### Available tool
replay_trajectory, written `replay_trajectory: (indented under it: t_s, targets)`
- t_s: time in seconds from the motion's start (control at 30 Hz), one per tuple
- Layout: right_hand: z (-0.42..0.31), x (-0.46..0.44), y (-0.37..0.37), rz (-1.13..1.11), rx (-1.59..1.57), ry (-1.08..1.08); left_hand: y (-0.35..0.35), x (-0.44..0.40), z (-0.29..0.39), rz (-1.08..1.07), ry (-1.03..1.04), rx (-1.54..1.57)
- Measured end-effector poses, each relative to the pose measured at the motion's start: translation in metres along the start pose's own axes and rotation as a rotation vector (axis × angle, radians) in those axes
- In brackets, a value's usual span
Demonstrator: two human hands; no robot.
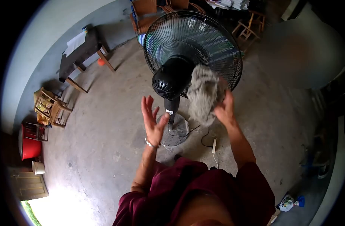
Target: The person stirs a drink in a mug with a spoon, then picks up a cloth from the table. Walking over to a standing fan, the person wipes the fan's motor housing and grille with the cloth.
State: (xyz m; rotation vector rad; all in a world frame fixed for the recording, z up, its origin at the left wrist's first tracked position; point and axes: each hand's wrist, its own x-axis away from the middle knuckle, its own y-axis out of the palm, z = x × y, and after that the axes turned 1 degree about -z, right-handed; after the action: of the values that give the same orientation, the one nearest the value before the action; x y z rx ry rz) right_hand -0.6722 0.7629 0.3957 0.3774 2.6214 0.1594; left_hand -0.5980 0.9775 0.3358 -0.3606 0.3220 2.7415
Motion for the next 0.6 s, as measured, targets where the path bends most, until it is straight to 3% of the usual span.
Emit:
replay_trajectory:
  t_s: [0.17, 0.2, 0.23, 0.3, 0.43, 0.5, 0.6]
  targets:
    - [-0.005, -0.093, 0.027, -0.029, 0.781, -0.287, -0.013, -0.047, -0.089, -0.095, -0.01, -0.219]
    - [0.003, -0.102, 0.037, 0.0, 0.819, -0.208, -0.009, -0.051, -0.101, -0.101, 0.018, -0.244]
    - [0.012, -0.107, 0.045, 0.0, 0.84, -0.095, -0.001, -0.056, -0.099, -0.108, 0.005, -0.059]
    - [0.017, -0.111, 0.049, -0.115, 1.009, 0.018, 0.003, -0.065, -0.101, -0.276, -0.026, -0.032]
    - [0.017, -0.11, 0.05, -0.078, 1.072, 0.011, 0.016, -0.067, -0.114, -0.195, -0.157, 0.28]
    - [0.017, -0.106, 0.057, -0.024, 1.081, 0.031, 0.013, -0.068, -0.175, -0.206, -0.103, 0.169]
    - [0.024, -0.095, 0.059, 0.087, 1.076, 0.008, 0.021, -0.076, -0.166, -0.194, 0.012, -0.028]
